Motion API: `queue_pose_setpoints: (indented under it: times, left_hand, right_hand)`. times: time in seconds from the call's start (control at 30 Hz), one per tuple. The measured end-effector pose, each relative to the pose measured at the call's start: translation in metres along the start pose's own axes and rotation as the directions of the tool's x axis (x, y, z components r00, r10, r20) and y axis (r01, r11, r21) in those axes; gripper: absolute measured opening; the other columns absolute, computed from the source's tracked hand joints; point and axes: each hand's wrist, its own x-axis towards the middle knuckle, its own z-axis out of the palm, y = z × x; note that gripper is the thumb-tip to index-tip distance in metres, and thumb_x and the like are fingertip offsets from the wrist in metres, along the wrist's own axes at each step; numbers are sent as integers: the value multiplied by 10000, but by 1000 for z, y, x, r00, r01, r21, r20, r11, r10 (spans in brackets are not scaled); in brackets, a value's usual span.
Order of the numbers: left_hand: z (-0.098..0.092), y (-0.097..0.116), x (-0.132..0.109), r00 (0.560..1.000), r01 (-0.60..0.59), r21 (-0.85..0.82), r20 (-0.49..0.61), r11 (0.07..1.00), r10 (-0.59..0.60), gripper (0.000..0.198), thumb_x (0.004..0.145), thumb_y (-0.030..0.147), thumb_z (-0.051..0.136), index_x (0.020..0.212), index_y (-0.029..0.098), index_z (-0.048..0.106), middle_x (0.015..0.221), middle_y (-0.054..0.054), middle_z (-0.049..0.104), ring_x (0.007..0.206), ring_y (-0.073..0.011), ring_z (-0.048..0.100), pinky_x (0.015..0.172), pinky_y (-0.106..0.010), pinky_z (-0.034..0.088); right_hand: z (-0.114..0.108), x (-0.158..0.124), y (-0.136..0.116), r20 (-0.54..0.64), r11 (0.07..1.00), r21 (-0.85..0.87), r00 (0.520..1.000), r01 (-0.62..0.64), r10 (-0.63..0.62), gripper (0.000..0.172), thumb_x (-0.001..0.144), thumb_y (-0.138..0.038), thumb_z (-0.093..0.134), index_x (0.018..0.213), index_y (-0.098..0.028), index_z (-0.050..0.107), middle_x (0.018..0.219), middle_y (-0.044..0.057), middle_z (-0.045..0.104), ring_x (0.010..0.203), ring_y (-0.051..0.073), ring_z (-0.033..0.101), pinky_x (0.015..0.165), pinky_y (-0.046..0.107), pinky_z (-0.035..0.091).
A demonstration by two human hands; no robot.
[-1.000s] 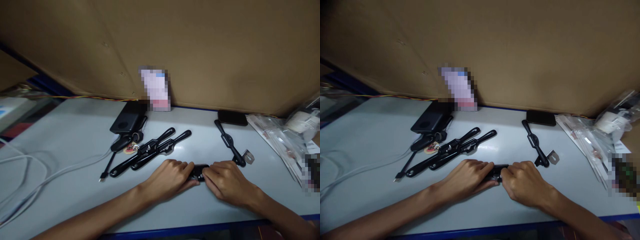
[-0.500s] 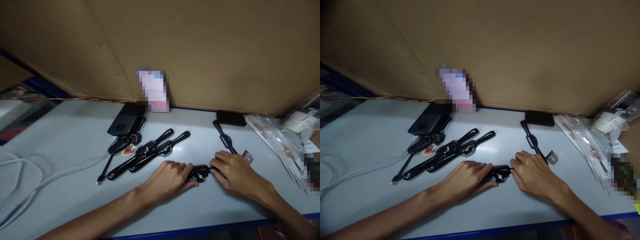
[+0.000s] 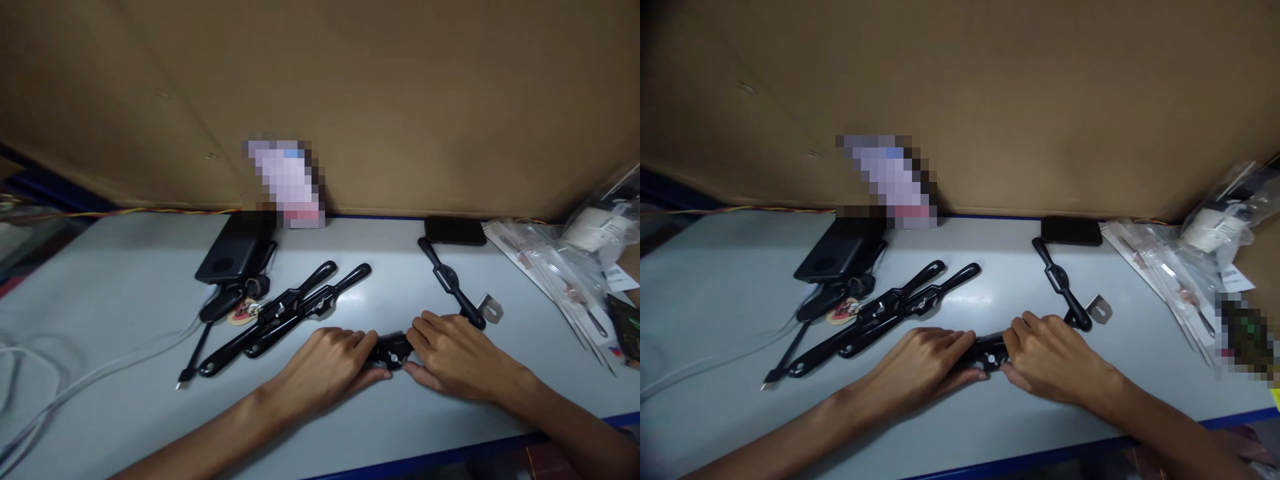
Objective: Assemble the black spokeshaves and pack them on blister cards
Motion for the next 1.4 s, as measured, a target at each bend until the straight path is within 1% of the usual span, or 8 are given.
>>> queue_pose_setpoints:
  times: [0.23, 0.37, 0.67, 0.97, 1.07, 1.13, 1.2, 1.4]
  left_hand:
    - [4, -2, -1, 999, -17, -1, -35, 1000, 17, 488, 1006, 586, 363, 810, 181, 552, 609, -15, 627, 513, -178, 604, 478, -319, 325]
    - [4, -3, -1, 998, -27, -8, -59, 1000, 26, 509, 1016, 585, 319, 828, 179, 561, 605, -11, 623, 507, -177, 601, 474, -314, 327]
    - [6, -3, -1, 998, -29, 23, -53, 999, 30, 536, 1021, 587, 277, 843, 173, 567, 601, -17, 615, 502, -184, 599, 468, -315, 326]
    - [6, -3, 0, 999, -37, 48, -32, 998, 38, 481, 1015, 579, 338, 859, 177, 550, 618, -15, 630, 511, -181, 607, 475, -314, 326]
    - [5, -3, 0, 999, -33, 36, -30, 999, 34, 472, 1017, 574, 341, 867, 177, 547, 623, -18, 633, 510, -182, 603, 477, -316, 331]
    - [5, -2, 0, 999, -29, 25, -31, 999, 30, 471, 1017, 573, 344, 869, 176, 549, 618, -16, 631, 509, -173, 595, 479, -313, 331]
    - [5, -2, 0, 999, -26, 14, -46, 1000, 26, 484, 1021, 573, 327, 862, 175, 551, 610, -17, 625, 503, -168, 587, 477, -313, 326]
    - [5, -2, 0, 999, -16, -29, -51, 999, 15, 469, 1025, 551, 345, 856, 171, 559, 610, -16, 617, 504, -162, 574, 476, -301, 333]
  right_hand:
    - [-3, 0, 6, 8, 990, 135, 1000, -27, 26, 234, 918, -352, 675, 933, -122, 637, 872, 75, 663, 792, 228, 627, 571, 324, 430]
    - [-6, 0, 13, 27, 966, 260, 1000, -17, 11, 125, 939, -260, 652, 911, -139, 639, 866, 46, 663, 762, 183, 616, 622, 309, 436]
    - [-2, 1, 12, -12, 970, 242, 1000, -13, 16, 126, 953, -238, 627, 872, -142, 635, 825, 45, 651, 741, 185, 599, 608, 312, 416]
    - [-6, -3, 11, -1, 974, 224, 999, -45, 46, 129, 926, -266, 661, 923, -142, 627, 860, 53, 647, 772, 198, 611, 627, 314, 435]
    - [-9, -7, 10, -69, 983, 176, 996, -41, 53, 126, 924, -271, 653, 980, -162, 626, 882, 51, 640, 764, 202, 608, 599, 310, 414]
    - [-8, -8, 5, -152, 986, 166, 988, -8, 33, 118, 944, -287, 618, 914, -174, 632, 840, 40, 633, 738, 195, 604, 579, 308, 392]
    - [-3, -5, -3, -226, 984, 178, 973, 1, 39, 206, 957, -326, 596, 824, -172, 628, 784, 35, 629, 716, 194, 607, 569, 314, 376]
    - [27, 13, -30, -302, 950, 288, 930, -122, 211, 266, 941, -186, 517, 690, -170, 606, 649, 10, 630, 558, 147, 560, 540, 315, 286]
